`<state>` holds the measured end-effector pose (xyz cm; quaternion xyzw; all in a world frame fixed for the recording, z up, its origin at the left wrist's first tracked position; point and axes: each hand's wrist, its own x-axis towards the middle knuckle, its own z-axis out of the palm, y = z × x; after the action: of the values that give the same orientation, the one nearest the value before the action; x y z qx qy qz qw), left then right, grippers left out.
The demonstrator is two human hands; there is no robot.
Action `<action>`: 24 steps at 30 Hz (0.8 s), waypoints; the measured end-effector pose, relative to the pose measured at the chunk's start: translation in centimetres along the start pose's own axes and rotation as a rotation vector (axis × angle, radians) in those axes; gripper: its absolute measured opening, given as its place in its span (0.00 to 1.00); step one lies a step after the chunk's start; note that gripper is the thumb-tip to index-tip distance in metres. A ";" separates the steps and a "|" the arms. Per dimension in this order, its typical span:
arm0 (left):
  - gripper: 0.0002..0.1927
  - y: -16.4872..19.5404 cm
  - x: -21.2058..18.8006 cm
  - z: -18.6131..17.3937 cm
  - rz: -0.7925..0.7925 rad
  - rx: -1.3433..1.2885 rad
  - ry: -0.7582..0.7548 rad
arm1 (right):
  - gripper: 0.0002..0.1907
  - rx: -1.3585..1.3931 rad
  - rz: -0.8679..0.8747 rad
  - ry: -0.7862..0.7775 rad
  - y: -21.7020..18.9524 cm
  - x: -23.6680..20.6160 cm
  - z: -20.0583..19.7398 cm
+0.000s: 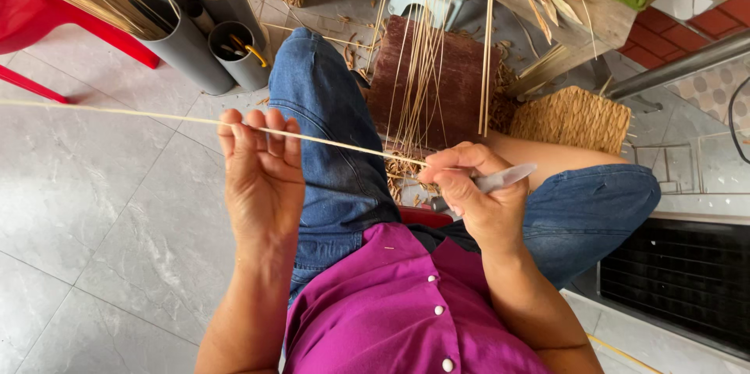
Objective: The person sits on a low stool and splits thin bamboo strips into narrower strands using a small knife, working each strip on their lap. They peel and separate the split strands by hand and set the finished strips aside with a pile of processed strips.
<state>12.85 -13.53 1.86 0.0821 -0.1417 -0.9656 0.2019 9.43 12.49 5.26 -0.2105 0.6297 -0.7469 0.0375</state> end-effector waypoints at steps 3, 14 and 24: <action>0.11 -1.2 -1.4 0.5 -0.137 0.392 -0.082 | 0.03 -0.106 0.009 0.102 -0.7 0.3 0.1; 0.18 -2.8 -3.7 5.2 0.327 1.504 -0.771 | 0.09 -0.174 0.185 -0.022 -0.8 -0.3 1.1; 0.09 -2.4 -2.2 3.9 0.112 1.128 -0.651 | 0.38 0.576 0.655 -0.272 1.5 -2.9 1.3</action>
<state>13.11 -9.60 5.03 -0.1284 -0.6846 -0.7066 0.1246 12.18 11.88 3.21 -0.0774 0.4189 -0.8059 0.4112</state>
